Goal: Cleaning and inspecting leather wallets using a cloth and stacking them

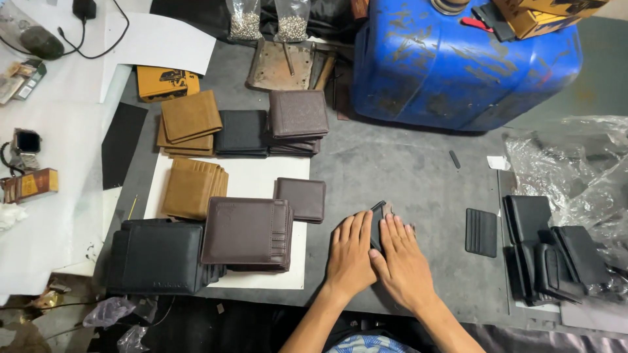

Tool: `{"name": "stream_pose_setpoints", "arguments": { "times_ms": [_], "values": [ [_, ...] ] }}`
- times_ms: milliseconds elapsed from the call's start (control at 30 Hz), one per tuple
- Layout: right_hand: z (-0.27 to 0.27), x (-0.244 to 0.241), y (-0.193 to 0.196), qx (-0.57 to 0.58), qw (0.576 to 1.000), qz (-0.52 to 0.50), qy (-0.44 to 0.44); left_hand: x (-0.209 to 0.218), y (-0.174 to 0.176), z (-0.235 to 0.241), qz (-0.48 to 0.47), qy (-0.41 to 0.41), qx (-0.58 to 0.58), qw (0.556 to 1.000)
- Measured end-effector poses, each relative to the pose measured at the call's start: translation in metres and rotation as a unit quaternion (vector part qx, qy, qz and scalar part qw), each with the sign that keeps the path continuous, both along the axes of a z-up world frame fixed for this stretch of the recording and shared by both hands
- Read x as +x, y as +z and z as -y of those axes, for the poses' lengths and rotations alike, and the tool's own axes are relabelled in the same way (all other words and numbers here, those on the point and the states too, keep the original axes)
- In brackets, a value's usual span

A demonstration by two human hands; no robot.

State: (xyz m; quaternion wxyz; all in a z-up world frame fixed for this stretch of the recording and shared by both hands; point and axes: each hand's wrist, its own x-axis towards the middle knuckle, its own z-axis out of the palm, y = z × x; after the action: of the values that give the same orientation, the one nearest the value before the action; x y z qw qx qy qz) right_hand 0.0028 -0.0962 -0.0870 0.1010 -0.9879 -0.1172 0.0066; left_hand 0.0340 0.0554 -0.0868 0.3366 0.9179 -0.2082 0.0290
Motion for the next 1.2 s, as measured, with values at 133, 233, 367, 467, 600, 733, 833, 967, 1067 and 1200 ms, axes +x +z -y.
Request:
{"name": "stream_pose_setpoints", "arguments": {
  "times_ms": [133, 233, 367, 467, 600, 733, 833, 967, 1067, 1200],
  "values": [
    [-0.012, -0.006, 0.016, 0.086, 0.995, 0.006, 0.044, -0.002, -0.011, -0.003, 0.000, -0.007, -0.003, 1.000],
    [-0.003, -0.011, 0.021, 0.099, 0.990, -0.030, 0.092, -0.001, -0.016, -0.002, 0.030, -0.008, 0.017, 0.999],
    [-0.002, 0.014, 0.008, 0.020, 0.999, 0.036, 0.023, 0.002, -0.019, 0.001, 0.055, -0.009, -0.020, 0.998],
    [-0.005, 0.018, 0.008, 0.074, 0.996, 0.035, 0.022, 0.002, -0.029, -0.001, 0.082, -0.006, -0.039, 0.996],
    [0.011, -0.016, 0.026, 0.134, 0.980, -0.012, 0.148, -0.004, -0.025, 0.003, 0.084, 0.022, 0.024, 0.996],
    [0.039, -0.036, 0.020, 0.107, 0.988, 0.042, 0.107, -0.005, -0.016, 0.008, -0.005, 0.033, 0.020, 0.999],
    [0.041, -0.037, 0.018, 0.068, 0.995, 0.061, 0.038, -0.007, -0.019, 0.010, 0.045, 0.041, 0.062, 0.996],
    [0.025, -0.021, 0.026, 0.158, 0.987, 0.022, -0.011, -0.011, -0.018, 0.014, 0.126, 0.039, 0.046, 0.990],
    [0.020, -0.006, 0.030, 0.190, 0.981, -0.003, -0.025, -0.028, -0.030, 0.011, 0.159, 0.060, 0.051, 0.984],
    [0.022, 0.003, 0.020, 0.186, 0.983, -0.005, -0.009, -0.039, -0.044, 0.009, 0.227, 0.092, 0.060, 0.968]
  ]
}}
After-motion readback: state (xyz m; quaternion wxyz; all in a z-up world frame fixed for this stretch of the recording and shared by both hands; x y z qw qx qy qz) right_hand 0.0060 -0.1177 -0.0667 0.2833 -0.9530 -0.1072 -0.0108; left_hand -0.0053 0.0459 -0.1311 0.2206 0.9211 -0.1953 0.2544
